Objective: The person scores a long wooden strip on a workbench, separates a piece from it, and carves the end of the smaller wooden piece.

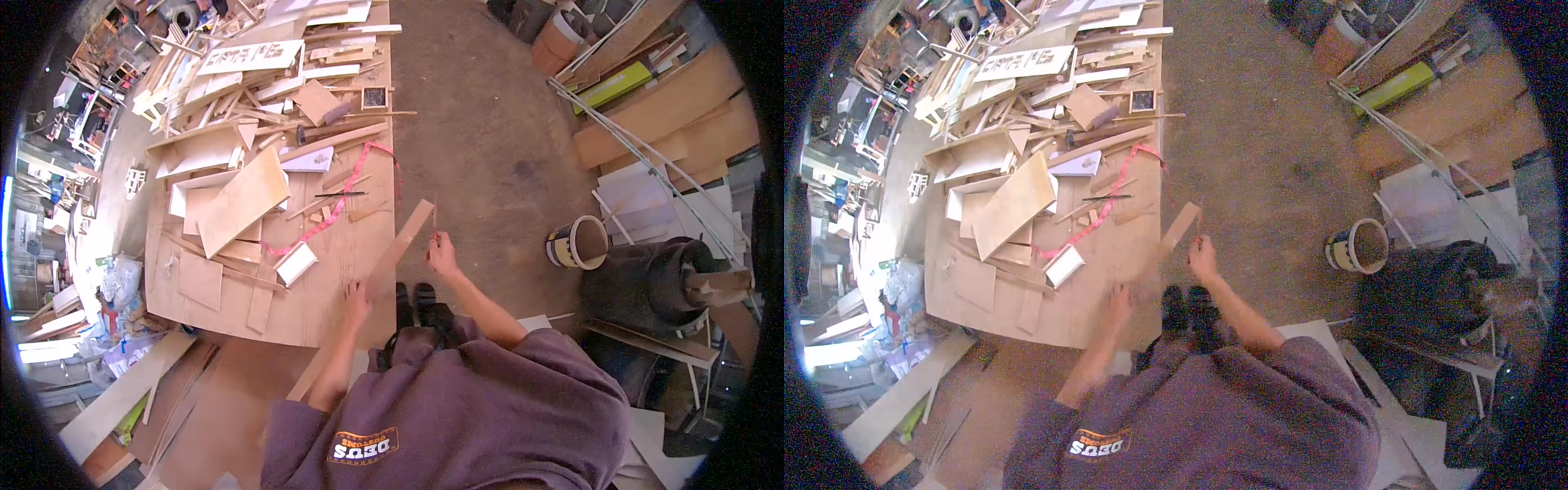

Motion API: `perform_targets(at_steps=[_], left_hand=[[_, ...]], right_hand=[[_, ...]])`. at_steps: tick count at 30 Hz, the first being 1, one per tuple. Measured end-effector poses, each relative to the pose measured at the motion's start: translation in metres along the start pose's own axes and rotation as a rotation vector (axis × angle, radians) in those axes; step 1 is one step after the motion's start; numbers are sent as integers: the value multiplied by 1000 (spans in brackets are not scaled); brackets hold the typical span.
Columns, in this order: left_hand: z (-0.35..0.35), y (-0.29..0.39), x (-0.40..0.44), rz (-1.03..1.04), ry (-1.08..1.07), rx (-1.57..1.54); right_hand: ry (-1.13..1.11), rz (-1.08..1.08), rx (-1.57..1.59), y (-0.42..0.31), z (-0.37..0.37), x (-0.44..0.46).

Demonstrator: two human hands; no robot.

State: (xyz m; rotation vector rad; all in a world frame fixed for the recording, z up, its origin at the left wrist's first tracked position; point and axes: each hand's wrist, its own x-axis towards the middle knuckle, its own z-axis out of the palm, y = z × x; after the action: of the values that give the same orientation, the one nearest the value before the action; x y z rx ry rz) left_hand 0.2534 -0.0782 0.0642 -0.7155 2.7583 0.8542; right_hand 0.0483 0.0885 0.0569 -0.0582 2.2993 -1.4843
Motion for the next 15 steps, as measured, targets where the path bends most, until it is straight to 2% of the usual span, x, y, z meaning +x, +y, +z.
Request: perform_targets(at_steps=[2,5,7,11,13,15], left_hand=[[2,-6,-2,2,-7,-15],[-17,13,-4,-6,-59,17],[-19,24,4,1,4,-64],[-6,32,47,106,-19,-49],[20,28,71,301,194,62],[37,25,93,273,147,101]], right_hand=[[-27,78,83,-11,3,-2],[30,168,-87,4,9,2],[87,6,-34,2,6,-5],[87,97,-127,-24,-2,-11],[143,63,-124,-21,3,-9],[157,62,-61,-22,8,-6]])
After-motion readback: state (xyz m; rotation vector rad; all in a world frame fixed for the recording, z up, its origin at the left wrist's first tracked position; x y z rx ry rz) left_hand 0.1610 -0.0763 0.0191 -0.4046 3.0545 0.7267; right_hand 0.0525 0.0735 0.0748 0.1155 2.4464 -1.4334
